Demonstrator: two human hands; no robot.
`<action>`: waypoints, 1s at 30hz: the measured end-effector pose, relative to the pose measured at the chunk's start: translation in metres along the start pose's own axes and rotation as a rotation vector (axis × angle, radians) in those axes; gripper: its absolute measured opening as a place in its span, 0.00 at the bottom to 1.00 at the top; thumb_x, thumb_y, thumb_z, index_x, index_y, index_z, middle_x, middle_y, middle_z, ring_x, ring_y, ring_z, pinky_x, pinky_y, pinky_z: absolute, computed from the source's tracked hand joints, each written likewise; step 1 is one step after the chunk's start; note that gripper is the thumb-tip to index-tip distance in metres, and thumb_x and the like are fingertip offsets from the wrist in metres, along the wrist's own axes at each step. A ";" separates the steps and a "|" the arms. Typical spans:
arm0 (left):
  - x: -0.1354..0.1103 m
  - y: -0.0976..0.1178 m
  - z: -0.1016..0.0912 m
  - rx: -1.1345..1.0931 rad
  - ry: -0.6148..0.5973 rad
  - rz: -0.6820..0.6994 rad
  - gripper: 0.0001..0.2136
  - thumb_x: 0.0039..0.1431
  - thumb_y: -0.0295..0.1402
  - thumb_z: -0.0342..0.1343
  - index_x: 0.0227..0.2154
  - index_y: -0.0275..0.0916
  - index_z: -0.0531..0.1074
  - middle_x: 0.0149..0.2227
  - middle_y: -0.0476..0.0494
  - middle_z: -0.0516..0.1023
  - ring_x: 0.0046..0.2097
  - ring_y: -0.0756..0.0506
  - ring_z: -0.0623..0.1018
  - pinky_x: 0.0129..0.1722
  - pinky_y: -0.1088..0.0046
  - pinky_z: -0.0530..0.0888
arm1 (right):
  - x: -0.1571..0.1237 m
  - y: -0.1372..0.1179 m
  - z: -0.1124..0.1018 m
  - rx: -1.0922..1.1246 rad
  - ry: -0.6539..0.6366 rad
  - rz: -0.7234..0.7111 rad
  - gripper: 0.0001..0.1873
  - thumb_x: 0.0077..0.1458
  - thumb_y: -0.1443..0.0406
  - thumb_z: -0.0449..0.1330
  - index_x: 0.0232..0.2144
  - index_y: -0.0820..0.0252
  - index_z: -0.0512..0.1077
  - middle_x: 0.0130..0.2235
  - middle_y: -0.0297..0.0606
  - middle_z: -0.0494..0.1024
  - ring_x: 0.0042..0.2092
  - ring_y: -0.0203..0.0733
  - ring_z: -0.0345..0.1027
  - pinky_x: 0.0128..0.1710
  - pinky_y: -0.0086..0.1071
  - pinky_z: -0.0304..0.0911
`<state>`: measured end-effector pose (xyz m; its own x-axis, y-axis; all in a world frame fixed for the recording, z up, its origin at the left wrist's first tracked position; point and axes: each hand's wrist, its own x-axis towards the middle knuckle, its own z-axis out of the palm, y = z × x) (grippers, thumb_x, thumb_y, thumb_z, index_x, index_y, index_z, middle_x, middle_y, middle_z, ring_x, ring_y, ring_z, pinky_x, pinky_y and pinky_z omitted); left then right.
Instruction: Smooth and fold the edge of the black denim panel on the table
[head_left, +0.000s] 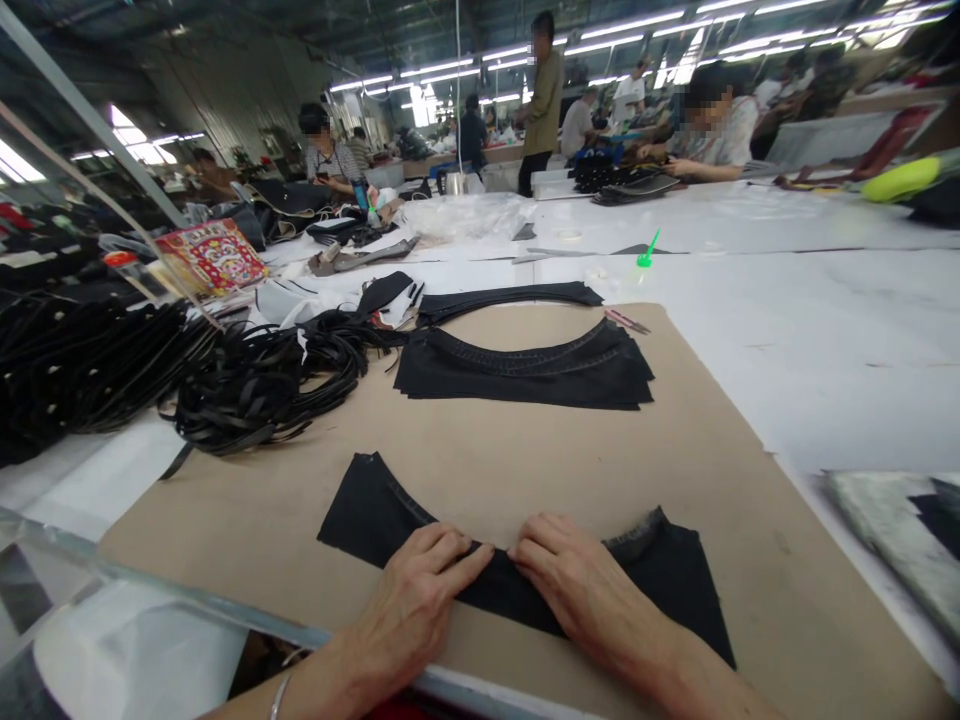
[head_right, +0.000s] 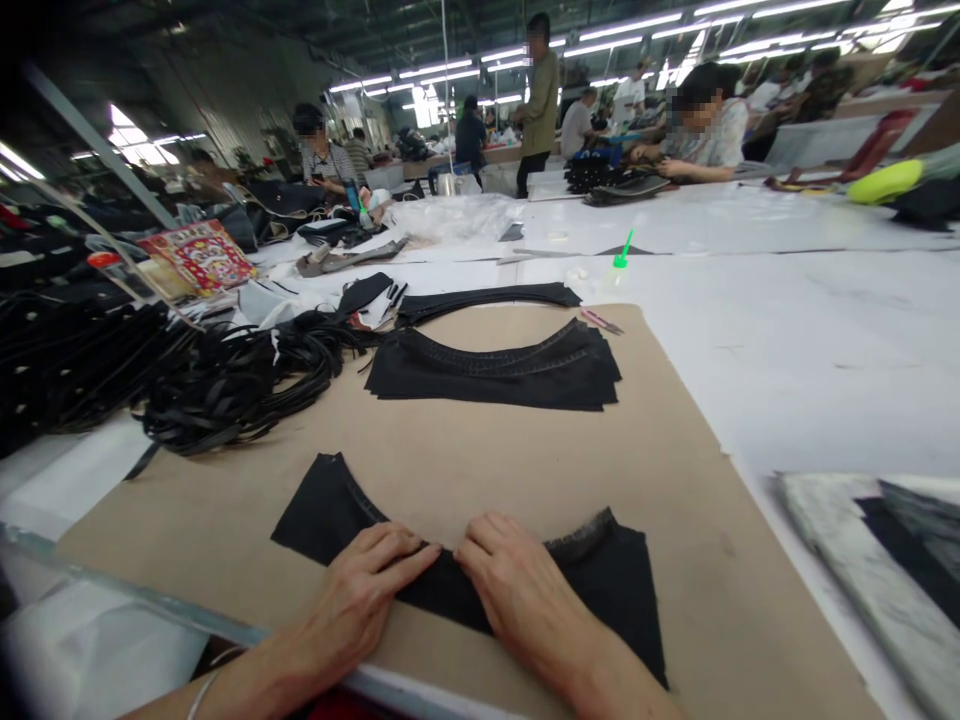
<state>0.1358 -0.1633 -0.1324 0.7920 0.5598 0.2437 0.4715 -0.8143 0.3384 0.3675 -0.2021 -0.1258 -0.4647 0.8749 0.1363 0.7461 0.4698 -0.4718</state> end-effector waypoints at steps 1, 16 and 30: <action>0.000 0.000 0.001 0.010 -0.005 0.000 0.23 0.58 0.19 0.44 0.54 0.40 0.68 0.43 0.42 0.74 0.47 0.43 0.71 0.49 0.62 0.73 | -0.001 0.001 -0.001 -0.011 -0.005 -0.005 0.10 0.62 0.73 0.50 0.34 0.59 0.69 0.36 0.36 0.69 0.39 0.40 0.61 0.42 0.36 0.58; 0.009 0.006 0.005 0.047 -0.066 0.073 0.24 0.59 0.19 0.43 0.57 0.38 0.64 0.42 0.41 0.74 0.44 0.43 0.70 0.46 0.63 0.71 | -0.017 0.015 -0.015 -0.100 0.002 -0.102 0.08 0.62 0.73 0.52 0.34 0.59 0.70 0.35 0.35 0.71 0.37 0.39 0.60 0.41 0.34 0.56; 0.029 -0.026 -0.030 0.117 -0.135 0.220 0.18 0.60 0.20 0.46 0.48 0.43 0.73 0.45 0.44 0.74 0.47 0.46 0.71 0.50 0.66 0.64 | -0.006 -0.017 0.019 -0.183 0.114 0.026 0.11 0.54 0.78 0.56 0.36 0.60 0.69 0.36 0.37 0.70 0.38 0.42 0.61 0.41 0.35 0.58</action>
<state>0.1347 -0.1213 -0.1075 0.9209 0.3487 0.1740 0.3180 -0.9306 0.1815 0.3487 -0.2174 -0.1350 -0.3948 0.8898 0.2291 0.8362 0.4513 -0.3118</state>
